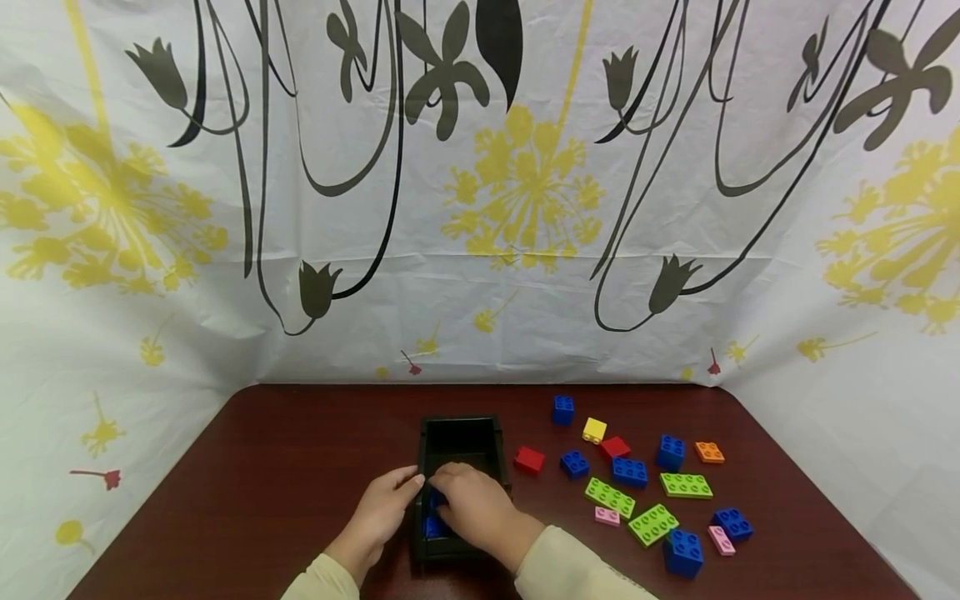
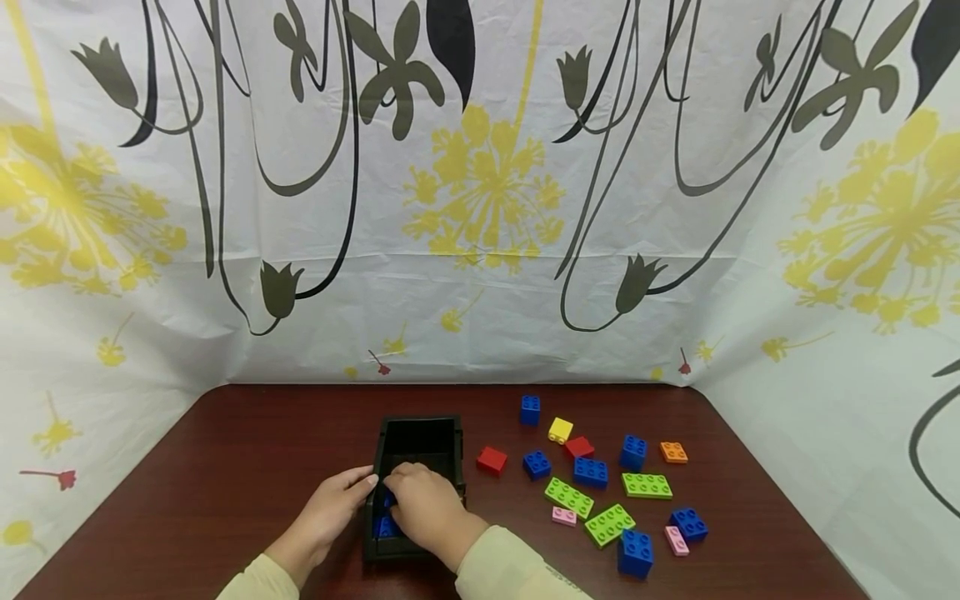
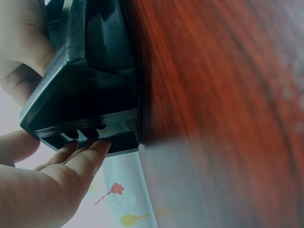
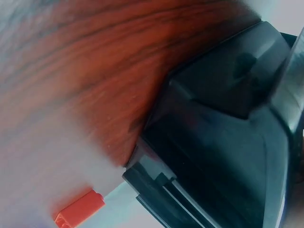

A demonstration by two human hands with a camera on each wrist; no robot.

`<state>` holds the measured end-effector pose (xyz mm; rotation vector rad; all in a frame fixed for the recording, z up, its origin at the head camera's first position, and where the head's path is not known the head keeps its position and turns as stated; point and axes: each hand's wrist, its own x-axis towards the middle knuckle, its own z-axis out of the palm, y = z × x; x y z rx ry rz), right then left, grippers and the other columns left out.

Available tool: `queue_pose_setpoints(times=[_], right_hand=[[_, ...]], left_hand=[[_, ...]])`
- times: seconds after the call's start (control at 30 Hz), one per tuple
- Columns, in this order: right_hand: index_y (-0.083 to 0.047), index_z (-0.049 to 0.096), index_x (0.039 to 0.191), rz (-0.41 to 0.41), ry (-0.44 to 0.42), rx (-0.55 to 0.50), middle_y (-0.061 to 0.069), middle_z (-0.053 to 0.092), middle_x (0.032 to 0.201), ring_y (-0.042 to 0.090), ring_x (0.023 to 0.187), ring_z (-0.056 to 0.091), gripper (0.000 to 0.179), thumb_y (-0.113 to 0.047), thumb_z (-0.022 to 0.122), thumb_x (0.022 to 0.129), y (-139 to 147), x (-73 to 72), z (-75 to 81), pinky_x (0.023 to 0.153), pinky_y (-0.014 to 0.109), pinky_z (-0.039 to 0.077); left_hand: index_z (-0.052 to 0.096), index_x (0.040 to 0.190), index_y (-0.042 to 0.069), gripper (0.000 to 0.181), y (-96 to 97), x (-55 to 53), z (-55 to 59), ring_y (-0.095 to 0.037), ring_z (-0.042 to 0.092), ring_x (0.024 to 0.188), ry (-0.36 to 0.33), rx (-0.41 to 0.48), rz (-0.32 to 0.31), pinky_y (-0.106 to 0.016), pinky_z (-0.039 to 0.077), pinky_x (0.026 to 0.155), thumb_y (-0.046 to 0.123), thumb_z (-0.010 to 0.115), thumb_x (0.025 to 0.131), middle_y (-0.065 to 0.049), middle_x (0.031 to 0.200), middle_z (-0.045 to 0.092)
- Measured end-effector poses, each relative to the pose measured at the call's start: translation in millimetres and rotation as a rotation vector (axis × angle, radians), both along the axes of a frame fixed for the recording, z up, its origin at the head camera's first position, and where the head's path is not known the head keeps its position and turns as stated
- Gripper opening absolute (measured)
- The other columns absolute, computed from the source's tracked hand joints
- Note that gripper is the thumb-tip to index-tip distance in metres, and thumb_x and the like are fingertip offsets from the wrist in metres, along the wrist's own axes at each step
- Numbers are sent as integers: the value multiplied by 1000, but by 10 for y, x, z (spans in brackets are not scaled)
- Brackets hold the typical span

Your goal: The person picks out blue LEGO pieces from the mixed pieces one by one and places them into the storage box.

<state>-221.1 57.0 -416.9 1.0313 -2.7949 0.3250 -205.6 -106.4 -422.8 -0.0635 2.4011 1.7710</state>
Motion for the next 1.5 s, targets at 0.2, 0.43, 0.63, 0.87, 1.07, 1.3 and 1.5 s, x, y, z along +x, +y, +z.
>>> queue_pose_setpoints(times=[0.2,0.43,0.63,0.87,1.07,1.3,1.5], right_hand=[[-9,70,115,-7,-8,-7,0,66,112,13,104,62,33,-15,77,83,-19,-17,-33,82,26,55],[-9,70,115,-28,-61,-11,1,66,112,13,105,62,33,-13,75,83,-47,-45,-56,85,28,54],[-9,70,116,-40,-105,11,3,67,116,15,109,61,32,-13,73,85,-69,-54,-49,90,30,53],[-9,71,116,-39,-121,40,3,67,116,15,110,61,28,-12,69,89,-92,-66,-62,91,29,52],[-9,72,113,-30,-120,42,1,69,111,14,105,63,24,-12,67,90,-112,-83,-81,89,28,52],[-10,73,110,-29,-123,33,1,69,107,13,102,64,22,-12,67,89,-121,-110,-101,86,28,53],[-11,74,106,-22,-107,19,1,70,102,13,97,64,19,-10,67,88,-133,-131,-129,83,27,54]], left_hand=[[42,140,-9,53,-8,9,14,-49,38,130,9,20,-2,-58,43,98,28,48,102,-32,144,38],[43,139,-9,52,-4,14,25,-49,38,130,16,19,0,-58,42,98,26,48,102,-32,143,39],[43,140,-9,52,-3,14,31,-49,39,129,5,16,-2,-58,43,97,26,48,102,-32,144,38],[43,140,-8,54,3,7,12,-50,39,129,10,-7,-6,-59,43,96,30,49,102,-32,143,39],[44,139,-8,54,-4,2,12,-50,37,130,7,-3,-5,-59,42,97,30,49,102,-32,143,40],[44,139,-8,53,-2,-2,10,-50,38,130,8,0,2,-59,43,96,28,50,101,-31,143,40],[45,139,-8,53,0,-19,-13,-50,38,129,4,-5,4,-59,43,95,29,50,101,-31,143,40]])
